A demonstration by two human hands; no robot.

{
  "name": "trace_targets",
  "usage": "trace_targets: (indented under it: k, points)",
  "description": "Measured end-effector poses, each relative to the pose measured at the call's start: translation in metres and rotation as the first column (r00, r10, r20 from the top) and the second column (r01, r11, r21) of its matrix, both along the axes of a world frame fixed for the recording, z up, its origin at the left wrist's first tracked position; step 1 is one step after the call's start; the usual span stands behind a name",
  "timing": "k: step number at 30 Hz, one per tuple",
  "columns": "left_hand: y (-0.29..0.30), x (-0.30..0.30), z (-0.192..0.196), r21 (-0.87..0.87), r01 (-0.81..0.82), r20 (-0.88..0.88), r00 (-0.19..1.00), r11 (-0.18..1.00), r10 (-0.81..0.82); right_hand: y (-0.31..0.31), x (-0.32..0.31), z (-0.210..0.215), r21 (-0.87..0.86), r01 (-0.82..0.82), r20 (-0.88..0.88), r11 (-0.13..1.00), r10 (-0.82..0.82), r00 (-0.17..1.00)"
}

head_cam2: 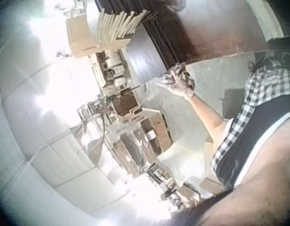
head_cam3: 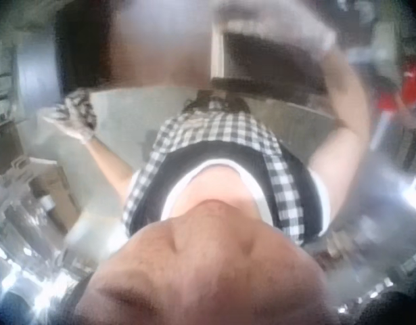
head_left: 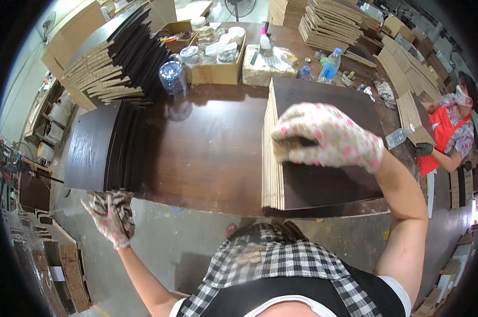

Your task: The person cleans wooden panels by hand using a cloth and a brush. They lift a panel from a stack on a table, wipe the surfaces and edges with the cloth, use the brush on specific areas, and place the cleaned panel into a separate stack.

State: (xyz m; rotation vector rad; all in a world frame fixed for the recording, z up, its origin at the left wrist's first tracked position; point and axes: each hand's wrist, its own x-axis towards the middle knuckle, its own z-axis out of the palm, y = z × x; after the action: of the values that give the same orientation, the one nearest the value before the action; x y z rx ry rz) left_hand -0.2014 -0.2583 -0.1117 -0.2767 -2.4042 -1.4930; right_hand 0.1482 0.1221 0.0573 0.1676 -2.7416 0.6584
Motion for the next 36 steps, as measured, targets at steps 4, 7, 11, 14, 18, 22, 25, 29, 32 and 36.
trace_targets:
  k: [4,7,11,14,18,22,25,29,32,36]
  points:
    - [0.003,0.036,-0.018,0.264,0.341,0.051,0.929,0.902,-0.366,0.078,-0.044,-0.003,0.13,0.116,0.055,0.985,-0.124,0.991]
    - [0.024,0.064,-0.022,0.377,0.43,0.19,0.831,0.82,-0.523,0.121,-0.062,0.008,-0.021,0.332,0.192,0.943,-0.322,0.927]
    - [0.048,0.088,-0.026,0.153,0.551,0.166,0.804,0.821,-0.57,0.155,-0.038,0.005,-0.262,0.376,0.305,0.889,-0.293,0.906]
    - [0.08,0.106,-0.028,0.071,0.638,0.109,0.759,0.766,-0.642,0.184,0.016,-0.011,-0.296,0.371,0.298,0.88,-0.284,0.911]
    - [0.127,0.135,-0.009,-0.082,0.786,0.032,0.616,0.612,-0.787,0.217,0.134,-0.008,-0.397,0.55,0.343,0.735,-0.437,0.832]
    - [0.168,0.158,0.004,-0.042,0.869,-0.08,0.489,0.493,-0.869,0.236,0.233,-0.012,-0.242,0.75,0.231,0.616,-0.714,0.661]
    - [0.191,0.18,0.023,0.006,0.916,-0.108,0.4,0.402,-0.91,0.223,0.231,-0.029,-0.298,0.74,0.112,0.603,-0.747,0.655]
    - [0.213,0.195,0.039,-0.065,0.952,-0.123,0.291,0.3,-0.949,0.182,0.22,-0.044,-0.438,0.721,0.114,0.537,-0.762,0.637]
    - [0.221,0.195,0.036,-0.071,0.979,-0.199,0.173,0.19,-0.965,0.13,0.25,-0.048,-0.401,0.725,0.036,0.56,-0.781,0.623]
    - [0.222,0.189,0.031,-0.12,0.979,-0.246,0.133,0.167,-0.96,0.016,0.281,-0.026,-0.587,0.743,0.297,0.321,-0.768,0.567]
